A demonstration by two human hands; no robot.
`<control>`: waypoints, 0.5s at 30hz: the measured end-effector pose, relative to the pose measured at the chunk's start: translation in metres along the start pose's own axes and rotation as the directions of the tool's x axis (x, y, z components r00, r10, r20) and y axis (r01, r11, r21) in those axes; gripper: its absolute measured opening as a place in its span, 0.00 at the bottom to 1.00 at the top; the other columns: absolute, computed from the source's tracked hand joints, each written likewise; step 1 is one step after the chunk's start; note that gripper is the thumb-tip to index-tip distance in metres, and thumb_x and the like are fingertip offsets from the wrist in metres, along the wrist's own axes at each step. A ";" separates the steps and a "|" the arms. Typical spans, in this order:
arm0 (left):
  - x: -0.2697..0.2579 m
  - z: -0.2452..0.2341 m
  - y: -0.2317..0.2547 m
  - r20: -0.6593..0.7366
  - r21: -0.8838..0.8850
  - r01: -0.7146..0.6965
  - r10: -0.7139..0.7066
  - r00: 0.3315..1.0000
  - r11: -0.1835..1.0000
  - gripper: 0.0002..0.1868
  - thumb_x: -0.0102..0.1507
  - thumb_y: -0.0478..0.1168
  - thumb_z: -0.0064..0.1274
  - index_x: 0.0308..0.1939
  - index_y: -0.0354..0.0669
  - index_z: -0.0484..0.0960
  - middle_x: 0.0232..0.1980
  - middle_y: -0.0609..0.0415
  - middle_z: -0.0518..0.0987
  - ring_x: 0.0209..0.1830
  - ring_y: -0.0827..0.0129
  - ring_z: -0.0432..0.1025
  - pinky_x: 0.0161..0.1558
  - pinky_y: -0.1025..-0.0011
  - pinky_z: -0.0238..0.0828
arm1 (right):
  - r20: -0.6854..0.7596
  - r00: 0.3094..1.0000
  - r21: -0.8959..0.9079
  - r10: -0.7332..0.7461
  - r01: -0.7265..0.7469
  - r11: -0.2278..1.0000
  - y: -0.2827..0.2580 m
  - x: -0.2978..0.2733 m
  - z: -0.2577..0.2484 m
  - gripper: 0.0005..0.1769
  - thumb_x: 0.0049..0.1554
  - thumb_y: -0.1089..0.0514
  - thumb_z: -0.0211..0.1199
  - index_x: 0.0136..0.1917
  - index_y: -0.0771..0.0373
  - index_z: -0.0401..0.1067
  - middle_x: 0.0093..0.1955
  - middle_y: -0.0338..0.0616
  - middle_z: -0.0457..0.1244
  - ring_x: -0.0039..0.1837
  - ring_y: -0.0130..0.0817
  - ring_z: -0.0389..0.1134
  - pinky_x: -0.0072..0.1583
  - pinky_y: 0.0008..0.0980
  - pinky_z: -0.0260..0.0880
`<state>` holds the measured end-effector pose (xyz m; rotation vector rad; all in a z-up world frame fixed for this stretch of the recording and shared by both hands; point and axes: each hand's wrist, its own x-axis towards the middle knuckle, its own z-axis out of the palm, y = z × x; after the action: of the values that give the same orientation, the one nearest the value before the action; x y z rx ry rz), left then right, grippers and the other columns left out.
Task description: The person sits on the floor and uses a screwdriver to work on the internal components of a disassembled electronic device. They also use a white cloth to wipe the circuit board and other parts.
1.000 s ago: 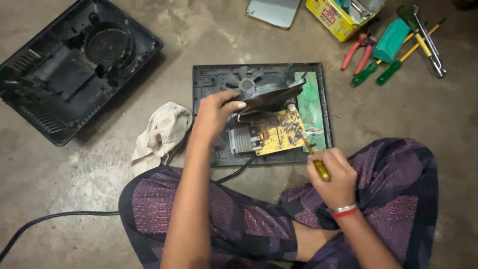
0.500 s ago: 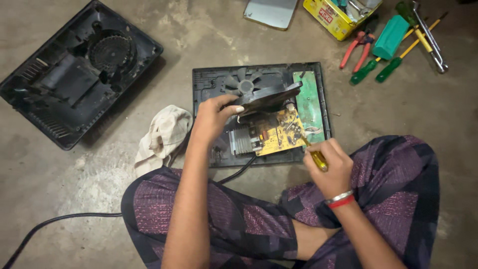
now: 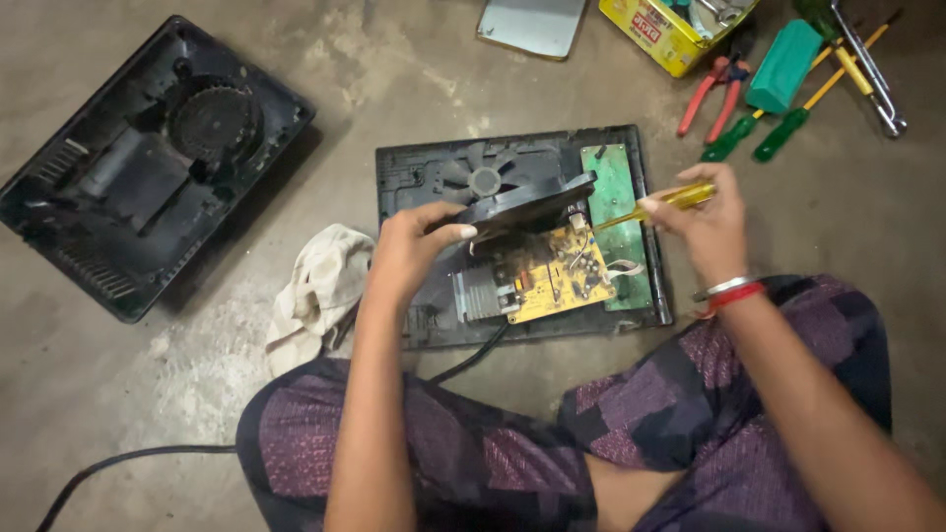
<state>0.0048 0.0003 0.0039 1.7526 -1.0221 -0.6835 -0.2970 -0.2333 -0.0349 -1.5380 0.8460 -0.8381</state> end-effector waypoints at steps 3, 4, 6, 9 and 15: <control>0.003 -0.003 0.004 0.023 0.014 0.042 -0.042 0.999 0.999 0.19 0.56 0.43 0.64 0.49 0.37 0.86 0.41 0.47 0.87 0.39 0.69 0.79 0.47 0.70 0.73 | 0.043 0.995 0.040 -0.095 0.094 0.995 0.007 -0.007 0.019 0.26 0.58 0.73 0.67 0.60 0.61 0.56 0.52 0.48 0.68 0.54 0.32 0.72 0.57 0.31 0.76; 0.004 -0.005 0.005 0.034 0.040 0.065 -0.066 0.997 0.997 0.19 0.56 0.42 0.64 0.49 0.38 0.86 0.40 0.47 0.87 0.39 0.69 0.79 0.46 0.70 0.72 | 0.030 0.992 -0.018 -0.124 0.125 0.992 0.007 -0.008 0.025 0.25 0.59 0.74 0.67 0.60 0.61 0.56 0.52 0.48 0.68 0.55 0.32 0.72 0.57 0.31 0.75; 0.006 -0.004 0.006 0.046 0.048 0.083 -0.085 0.995 0.995 0.20 0.56 0.42 0.65 0.50 0.38 0.86 0.41 0.48 0.87 0.39 0.70 0.79 0.47 0.71 0.72 | 0.007 0.984 -0.140 -0.180 0.179 0.974 0.001 -0.012 0.029 0.24 0.59 0.74 0.67 0.59 0.62 0.56 0.52 0.48 0.68 0.57 0.33 0.72 0.59 0.31 0.74; 0.010 -0.004 0.005 0.056 0.017 0.089 -0.090 0.994 0.996 0.20 0.55 0.42 0.65 0.50 0.38 0.86 0.42 0.49 0.88 0.41 0.72 0.79 0.48 0.71 0.72 | -0.011 0.987 -0.084 -0.159 0.157 0.984 -0.010 -0.017 0.036 0.24 0.60 0.75 0.66 0.59 0.63 0.55 0.53 0.47 0.66 0.58 0.32 0.71 0.60 0.31 0.74; 0.011 -0.007 0.006 0.091 0.003 0.121 -0.121 0.989 0.993 0.21 0.55 0.41 0.66 0.50 0.39 0.86 0.42 0.50 0.88 0.40 0.74 0.78 0.48 0.72 0.73 | -0.047 0.974 -0.126 -0.221 0.213 0.969 -0.035 -0.031 0.042 0.22 0.62 0.73 0.67 0.59 0.64 0.56 0.56 0.46 0.66 0.61 0.32 0.73 0.63 0.32 0.76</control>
<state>0.0135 -0.0077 0.0121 1.8062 -0.9814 -0.8471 -0.2729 -0.1820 -0.0067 -1.7412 0.7924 -1.0118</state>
